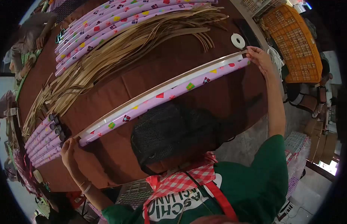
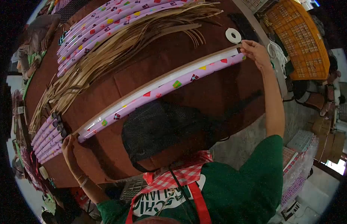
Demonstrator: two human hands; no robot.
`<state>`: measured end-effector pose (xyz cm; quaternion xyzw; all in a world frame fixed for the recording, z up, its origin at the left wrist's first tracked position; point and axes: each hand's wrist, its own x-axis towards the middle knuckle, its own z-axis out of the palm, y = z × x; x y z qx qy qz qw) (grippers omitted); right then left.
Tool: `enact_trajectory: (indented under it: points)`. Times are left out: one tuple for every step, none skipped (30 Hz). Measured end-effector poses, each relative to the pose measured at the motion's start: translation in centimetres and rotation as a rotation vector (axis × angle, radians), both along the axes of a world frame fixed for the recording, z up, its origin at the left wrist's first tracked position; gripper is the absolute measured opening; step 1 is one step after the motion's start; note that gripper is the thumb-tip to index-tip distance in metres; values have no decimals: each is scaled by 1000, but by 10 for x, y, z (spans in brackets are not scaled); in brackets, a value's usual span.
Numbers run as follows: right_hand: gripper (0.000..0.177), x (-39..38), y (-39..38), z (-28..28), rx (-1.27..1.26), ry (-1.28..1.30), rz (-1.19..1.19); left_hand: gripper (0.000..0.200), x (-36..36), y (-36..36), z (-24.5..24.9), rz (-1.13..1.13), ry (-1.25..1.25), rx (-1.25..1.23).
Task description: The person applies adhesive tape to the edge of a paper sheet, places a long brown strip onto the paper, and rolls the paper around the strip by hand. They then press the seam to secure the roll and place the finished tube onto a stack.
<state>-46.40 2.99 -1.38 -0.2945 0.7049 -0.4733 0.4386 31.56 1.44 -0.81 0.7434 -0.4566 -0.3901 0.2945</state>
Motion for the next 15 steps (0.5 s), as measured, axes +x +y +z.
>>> enact_trajectory:
  points:
    - [34, 1, 0, 1, 37, 60, 5, 27, 0, 0, -1, -10, -25, -10]
    - [34, 0, 0, 0, 38, 59, 5, 26, -1, 0, -1, -21, -50, -21]
    - [34, -2, -1, -2, 31, 80, 15, 26, -2, -1, 0, -22, -51, -19]
    - [34, -3, -1, -3, 24, 101, 25, 27, -2, -1, 1, -13, -77, 7]
    - [34, -4, -2, -7, 25, 100, 24, 28, -3, -1, 1, -4, -105, 34]
    - [34, -4, -2, -10, 31, 188, 33, 28, -3, -2, 1, -6, -106, 35]
    - [33, -3, -2, -13, 37, 276, 43, 29, -2, -2, 1, -23, -116, 46]
    - [33, -2, -1, -13, 38, 274, 43, 30, -2, -3, 1, -39, -126, 58]
    - [35, 0, -1, -11, 31, 268, 29, 30, -3, -4, 2, -39, -127, 60]
    - [36, 2, -1, -10, 23, 262, 17, 31, -5, -6, 4, -63, -124, 50]
    - [36, -3, 0, -16, 24, 261, 20, 32, -8, -7, 6, -88, -121, 41]
    - [37, -5, -1, -19, 0, 243, 50, 32, -13, -9, 8, -85, -122, 41]
    - [37, -7, -3, -22, -23, 224, 79, 30, -21, -10, 10, -66, -130, 52]
    - [37, -8, -3, -23, -24, 224, 81, 28, -24, -11, 11, -47, -138, 64]
    - [37, -9, -2, -26, -7, 307, 68, 28, -19, -11, 7, -47, -139, 63]
